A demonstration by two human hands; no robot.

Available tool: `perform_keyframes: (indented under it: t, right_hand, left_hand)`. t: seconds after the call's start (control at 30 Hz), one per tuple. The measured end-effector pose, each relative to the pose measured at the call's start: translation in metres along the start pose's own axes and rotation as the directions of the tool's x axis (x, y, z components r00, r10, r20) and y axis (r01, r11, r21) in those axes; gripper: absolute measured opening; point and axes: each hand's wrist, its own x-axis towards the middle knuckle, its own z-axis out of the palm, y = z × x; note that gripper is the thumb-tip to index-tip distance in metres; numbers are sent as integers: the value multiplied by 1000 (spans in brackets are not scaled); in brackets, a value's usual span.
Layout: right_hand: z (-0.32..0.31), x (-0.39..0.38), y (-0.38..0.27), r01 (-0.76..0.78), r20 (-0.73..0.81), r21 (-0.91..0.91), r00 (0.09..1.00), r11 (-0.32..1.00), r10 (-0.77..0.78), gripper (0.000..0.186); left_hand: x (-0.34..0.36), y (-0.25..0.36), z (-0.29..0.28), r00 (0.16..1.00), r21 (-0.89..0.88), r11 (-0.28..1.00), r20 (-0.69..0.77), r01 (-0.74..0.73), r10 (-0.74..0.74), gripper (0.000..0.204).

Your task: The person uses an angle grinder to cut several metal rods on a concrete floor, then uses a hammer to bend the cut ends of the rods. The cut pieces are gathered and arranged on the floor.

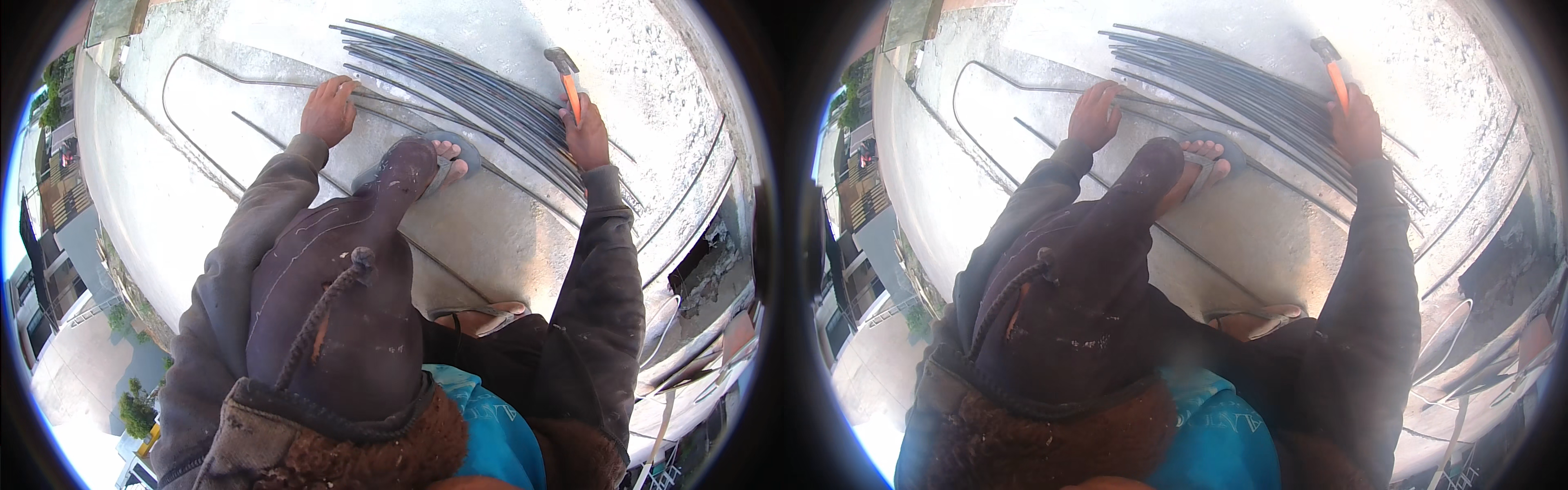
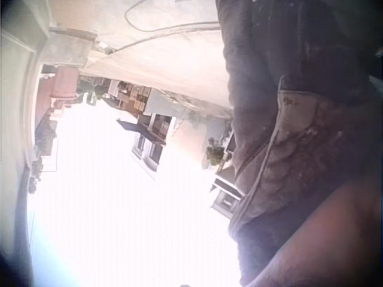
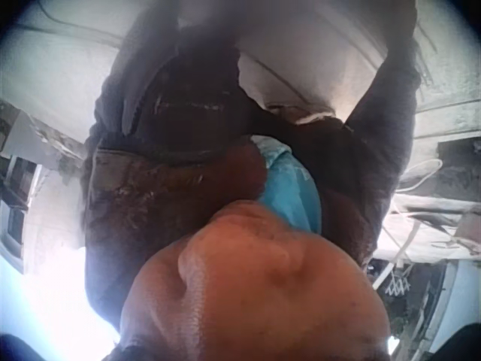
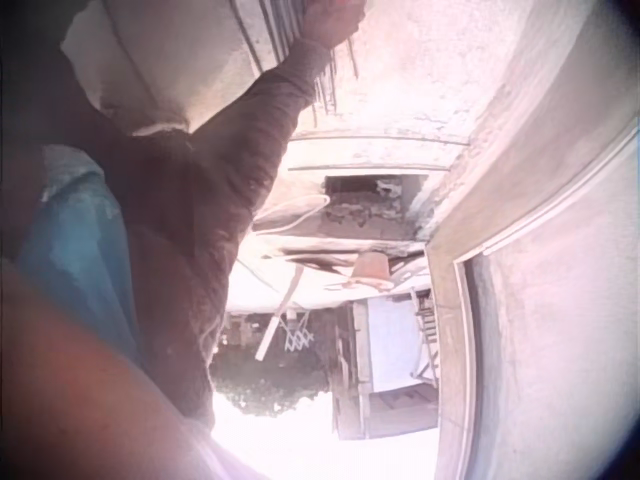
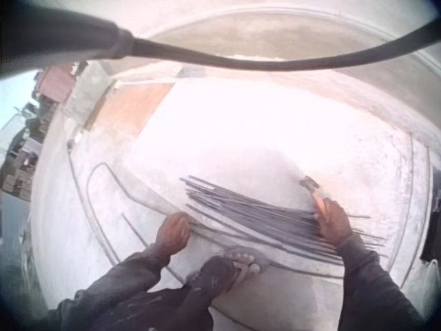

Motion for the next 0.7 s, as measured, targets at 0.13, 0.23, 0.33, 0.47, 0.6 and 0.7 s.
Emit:
perform_keyframes:
  t: [0.13, 0.23, 0.33, 0.47, 0.6, 0.7]
  right_hand:
    - [1, -11, 10, 106, -76, -23, 991, 994, -107, 31]
    - [2, -27, 10, 88, -107, -49, 990, 995, -93, 32]
    - [-8, -42, 13, 31, -136, -14, 990, 999, -33, 29]
    - [-37, -61, 5, -35, -176, 106, 983, 994, 53, 25]
    - [-78, -85, -18, -219, -100, 146, 967, 965, 235, 28]
    - [-82, -93, -11, -163, -178, 204, 963, 965, 200, 29]
  left_hand:
    - [2, -19, 14, 992, 107, 993, 112, 55, -67, 33]
    - [6, -34, 10, 962, 109, 993, 265, 35, -63, 28]
    - [-1, -29, -2, 957, 156, 987, 289, -31, -15, 23]
    - [-27, -63, -15, 969, 219, 974, 249, -59, 3, 25]
    - [-34, -67, -37, 907, 249, 958, 356, 139, -224, 27]
    - [-35, -76, -43, 909, 297, 923, 262, 243, -324, 27]
